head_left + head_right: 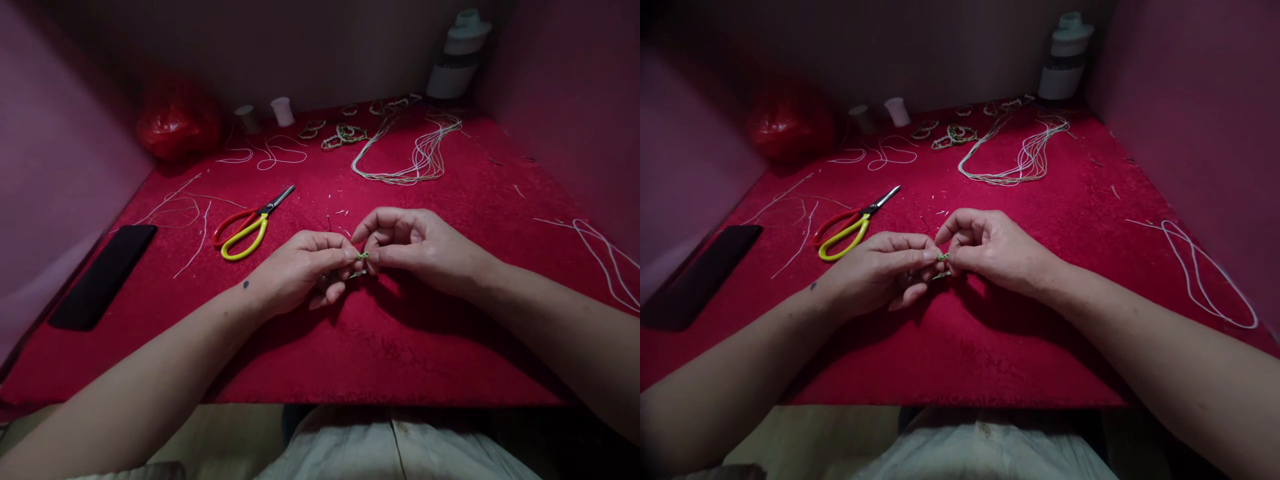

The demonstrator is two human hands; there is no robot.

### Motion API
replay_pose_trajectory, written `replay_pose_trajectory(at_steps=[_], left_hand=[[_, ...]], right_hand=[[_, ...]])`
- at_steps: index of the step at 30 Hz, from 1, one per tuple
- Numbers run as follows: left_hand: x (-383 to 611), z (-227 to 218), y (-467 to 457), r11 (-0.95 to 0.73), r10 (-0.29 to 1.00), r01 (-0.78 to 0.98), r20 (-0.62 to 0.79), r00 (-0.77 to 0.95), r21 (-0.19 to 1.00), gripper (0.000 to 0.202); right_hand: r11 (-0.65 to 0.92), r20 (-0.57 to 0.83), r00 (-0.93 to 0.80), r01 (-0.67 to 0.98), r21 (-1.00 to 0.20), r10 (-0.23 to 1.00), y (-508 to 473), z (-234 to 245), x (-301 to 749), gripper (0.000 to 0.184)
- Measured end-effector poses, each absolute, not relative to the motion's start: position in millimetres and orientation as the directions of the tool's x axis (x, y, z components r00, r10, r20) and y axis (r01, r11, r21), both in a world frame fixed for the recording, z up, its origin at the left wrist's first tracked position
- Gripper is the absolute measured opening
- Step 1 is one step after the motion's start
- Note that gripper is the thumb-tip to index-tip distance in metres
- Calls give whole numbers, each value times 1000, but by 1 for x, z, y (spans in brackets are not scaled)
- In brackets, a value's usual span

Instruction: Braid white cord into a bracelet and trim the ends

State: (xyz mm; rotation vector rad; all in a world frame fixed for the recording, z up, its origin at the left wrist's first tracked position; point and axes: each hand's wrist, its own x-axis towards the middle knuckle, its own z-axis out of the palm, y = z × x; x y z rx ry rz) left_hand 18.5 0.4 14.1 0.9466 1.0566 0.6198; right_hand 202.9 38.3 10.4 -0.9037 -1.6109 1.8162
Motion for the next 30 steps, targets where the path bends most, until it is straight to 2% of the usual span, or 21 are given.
replay_pose_trajectory(at_steps=[13,20,27,30], left_hand=[[22,15,0,508,804,-15,-468,366,861,16],[20,11,1,504,797,-81,-426,427,860,21],[22,9,2,462,828,-90,-392,401,882,23],[22,9,2,430,856,-104,-367,364,897,22]], right_hand=[[-115,-119,-621,47,-992,774,38,11,201,18],[-112,-101,-596,19,-994,797,35,10,199,16],[-50,-41,-561,0,-999,827,34,8,199,9],[-64,-43,-551,-19,-998,834,35,8,200,12]])
